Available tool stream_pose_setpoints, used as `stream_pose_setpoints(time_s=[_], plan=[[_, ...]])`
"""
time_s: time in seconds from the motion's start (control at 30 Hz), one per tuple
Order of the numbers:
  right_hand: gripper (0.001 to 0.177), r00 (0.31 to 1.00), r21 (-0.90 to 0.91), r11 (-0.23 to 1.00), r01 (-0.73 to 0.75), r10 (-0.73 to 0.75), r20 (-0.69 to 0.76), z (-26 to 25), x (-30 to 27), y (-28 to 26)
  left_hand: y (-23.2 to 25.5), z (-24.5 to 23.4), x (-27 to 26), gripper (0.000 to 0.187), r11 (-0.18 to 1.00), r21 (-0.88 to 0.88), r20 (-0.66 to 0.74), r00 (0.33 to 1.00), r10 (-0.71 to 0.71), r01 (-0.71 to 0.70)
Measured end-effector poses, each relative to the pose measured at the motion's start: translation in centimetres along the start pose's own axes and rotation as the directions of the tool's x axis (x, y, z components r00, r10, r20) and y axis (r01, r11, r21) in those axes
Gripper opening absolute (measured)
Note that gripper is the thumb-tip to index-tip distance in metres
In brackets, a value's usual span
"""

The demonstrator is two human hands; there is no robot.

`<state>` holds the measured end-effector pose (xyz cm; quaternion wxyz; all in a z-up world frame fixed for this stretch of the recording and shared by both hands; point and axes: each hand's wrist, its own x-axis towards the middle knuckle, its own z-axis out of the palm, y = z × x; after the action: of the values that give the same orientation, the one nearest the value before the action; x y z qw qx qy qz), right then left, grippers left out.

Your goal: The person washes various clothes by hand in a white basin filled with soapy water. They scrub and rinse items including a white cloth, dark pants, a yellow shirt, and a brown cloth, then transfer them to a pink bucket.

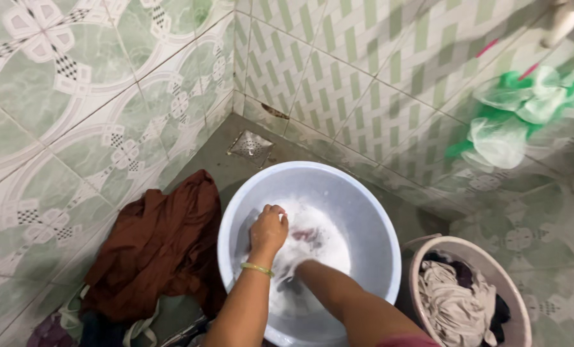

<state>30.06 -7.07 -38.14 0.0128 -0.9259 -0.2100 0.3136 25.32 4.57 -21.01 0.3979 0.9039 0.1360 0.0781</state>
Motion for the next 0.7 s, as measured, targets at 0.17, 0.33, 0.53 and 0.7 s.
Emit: stream_pose_setpoints(time_s=[0.17, 0.33, 0.53, 0.7], plan=[[0.055, 0.989, 0.214, 0.970, 0.118, -0.096, -0.112, -6.7, -1.1, 1.4, -3.7, 4.3, 1.3, 0.027, 1.000, 0.008, -0.125, 0.992, 0.013, -0.012], [0.046, 0.920, 0.559, 0.750, 0.355, -0.175, -0.350, -13.7, -11.5, 3.6, -4.3, 5.3, 3.2, 0.062, 0.856, -0.359, 0.124, 0.928, -0.352, 0.373], [0.037, 0.802, 0.685, 0.417, 0.597, -0.288, -0.524, -20.9, -22.2, 3.9, 5.1, -1.3, -4.8, 0.066, -0.077, -0.703, 0.711, 0.699, -0.074, 0.707], [0.037, 0.804, 0.794, 0.177, 0.582, -0.270, -0.530, -21.8, -28.4, 2.6, 11.2, -3.3, -9.4, 0.061, -0.434, -0.800, 0.373, 0.911, 0.178, 0.413]])
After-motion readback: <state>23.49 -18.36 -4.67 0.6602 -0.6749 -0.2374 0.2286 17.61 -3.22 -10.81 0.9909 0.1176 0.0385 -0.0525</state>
